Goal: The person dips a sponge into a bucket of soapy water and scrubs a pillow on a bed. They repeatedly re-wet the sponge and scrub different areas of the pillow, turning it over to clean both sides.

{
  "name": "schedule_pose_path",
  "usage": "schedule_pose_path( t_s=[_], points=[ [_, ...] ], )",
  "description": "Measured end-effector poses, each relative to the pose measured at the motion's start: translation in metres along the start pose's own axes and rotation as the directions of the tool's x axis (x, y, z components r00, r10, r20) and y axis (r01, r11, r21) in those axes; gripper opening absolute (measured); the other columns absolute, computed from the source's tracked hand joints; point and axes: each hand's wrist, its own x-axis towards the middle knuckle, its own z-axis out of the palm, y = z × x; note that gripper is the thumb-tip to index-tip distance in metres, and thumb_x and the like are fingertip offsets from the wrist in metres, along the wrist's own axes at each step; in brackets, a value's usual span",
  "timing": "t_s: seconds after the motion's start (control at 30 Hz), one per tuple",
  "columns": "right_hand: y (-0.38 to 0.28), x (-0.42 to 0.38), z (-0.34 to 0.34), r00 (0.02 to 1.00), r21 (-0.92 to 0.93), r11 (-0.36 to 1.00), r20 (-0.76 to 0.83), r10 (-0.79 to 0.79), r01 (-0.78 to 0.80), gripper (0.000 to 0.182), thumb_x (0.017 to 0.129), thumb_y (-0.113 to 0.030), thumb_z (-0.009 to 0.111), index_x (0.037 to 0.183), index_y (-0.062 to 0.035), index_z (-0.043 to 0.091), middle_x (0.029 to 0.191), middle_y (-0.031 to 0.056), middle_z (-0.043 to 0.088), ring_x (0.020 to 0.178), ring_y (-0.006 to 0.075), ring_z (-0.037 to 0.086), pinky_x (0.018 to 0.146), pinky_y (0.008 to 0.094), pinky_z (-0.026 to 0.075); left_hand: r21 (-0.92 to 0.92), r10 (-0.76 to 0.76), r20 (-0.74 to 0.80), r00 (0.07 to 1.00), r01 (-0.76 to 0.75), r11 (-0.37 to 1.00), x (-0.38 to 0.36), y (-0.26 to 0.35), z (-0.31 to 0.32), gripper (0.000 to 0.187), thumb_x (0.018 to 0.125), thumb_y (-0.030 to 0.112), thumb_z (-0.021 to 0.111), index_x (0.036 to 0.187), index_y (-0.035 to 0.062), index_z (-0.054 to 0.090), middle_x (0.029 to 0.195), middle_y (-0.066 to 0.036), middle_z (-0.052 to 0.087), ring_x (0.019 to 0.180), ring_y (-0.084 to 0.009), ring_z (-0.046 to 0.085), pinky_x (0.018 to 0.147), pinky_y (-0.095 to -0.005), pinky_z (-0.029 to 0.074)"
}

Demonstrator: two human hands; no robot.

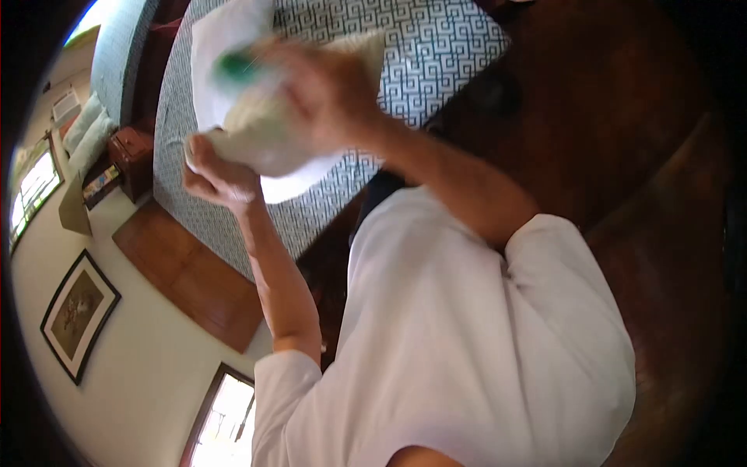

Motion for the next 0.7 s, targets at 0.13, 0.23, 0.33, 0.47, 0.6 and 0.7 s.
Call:
schedule_pose_path(
  t_s=[0.13, 0.23, 0.33, 0.47, 0.6, 0.7],
  points=[
    [-0.009, -0.018, 0.027, 0.970, -0.162, 0.987, 0.235, 0.059, -0.021, 0.045, 0.077, -0.029, 0.075, 0.119, -0.0203, 0.063, 0.082, 0.0086, 0.070, 0.070, 0.0279, 0.070, 0.060, 0.0406, 0.055, 0.257, -0.007, -0.194, 0.981, 0.058, 0.965, -0.008, 0.000, -0.011, 0.039, 0.094, 0.035, 0.055, 0.077, 0.0013, 0.066, 0.068, -0.008, 0.062, 0.059, -0.0195, 0.059, 0.058, -0.0373, 0.051],
    [0.125, -0.102, 0.011, 0.827, -0.421, 0.885, 0.411, 0.383, -0.201, 0.044, 0.086, -0.058, 0.062, 0.113, -0.0230, 0.068, 0.072, 0.0105, 0.070, 0.066, 0.0274, 0.070, 0.060, 0.0420, 0.055, -0.073, -0.048, -0.001, 0.999, 0.048, 0.996, -0.009, 0.008, -0.011, 0.048, 0.096, 0.033, 0.056, 0.058, 0.0037, 0.048, 0.055, -0.006, 0.052, 0.051, -0.0125, 0.051, 0.050, -0.0305, 0.049],
    [0.142, -0.083, -0.013, 0.896, -0.497, 0.806, 0.117, 0.429, -0.321, 0.029, 0.089, -0.038, 0.069, 0.110, -0.0180, 0.068, 0.077, 0.0106, 0.071, 0.069, 0.0291, 0.070, 0.063, 0.0452, 0.055, -0.197, -0.182, -0.090, 0.979, 0.162, 0.967, -0.005, -0.005, -0.023, 0.047, 0.097, 0.032, 0.053, 0.059, 0.0047, 0.047, 0.057, -0.008, 0.051, 0.051, -0.0146, 0.050, 0.051, -0.0348, 0.052],
    [-0.022, 0.004, 0.003, 0.985, 0.007, 0.996, 0.145, 0.089, -0.091, 0.035, 0.087, -0.018, 0.067, 0.122, -0.0160, 0.064, 0.098, 0.0122, 0.071, 0.077, 0.0332, 0.070, 0.069, 0.0461, 0.056, -0.014, -0.103, -0.022, 0.994, 0.102, 0.995, -0.001, 0.004, -0.029, 0.046, 0.099, 0.030, 0.051, 0.063, 0.0011, 0.053, 0.058, -0.005, 0.050, 0.054, -0.0175, 0.055, 0.060, -0.0350, 0.054],
    [-0.049, -0.045, 0.022, 0.986, 0.019, 1.000, 0.167, 0.003, -0.006, 0.043, 0.080, -0.016, 0.069, 0.122, -0.0132, 0.065, 0.100, 0.0137, 0.071, 0.077, 0.0330, 0.070, 0.068, 0.0438, 0.057, 0.059, -0.076, -0.132, 0.988, 0.084, 0.995, -0.002, -0.008, -0.037, 0.044, 0.098, 0.035, 0.046, 0.072, 0.0014, 0.058, 0.064, -0.012, 0.056, 0.059, -0.0204, 0.059, 0.061, -0.0357, 0.056],
    [0.095, -0.142, -0.003, 0.575, -0.433, 0.733, 0.455, 0.680, -0.524, 0.034, 0.084, -0.019, 0.066, 0.118, -0.0143, 0.064, 0.087, 0.0137, 0.072, 0.072, 0.0310, 0.070, 0.062, 0.0439, 0.055, -0.126, -0.294, -0.212, 0.932, 0.272, 0.954, 0.000, 0.002, -0.040, 0.045, 0.095, 0.038, 0.047, 0.069, 0.0026, 0.055, 0.065, -0.013, 0.057, 0.058, -0.0208, 0.060, 0.061, -0.0370, 0.058]
  ],
)
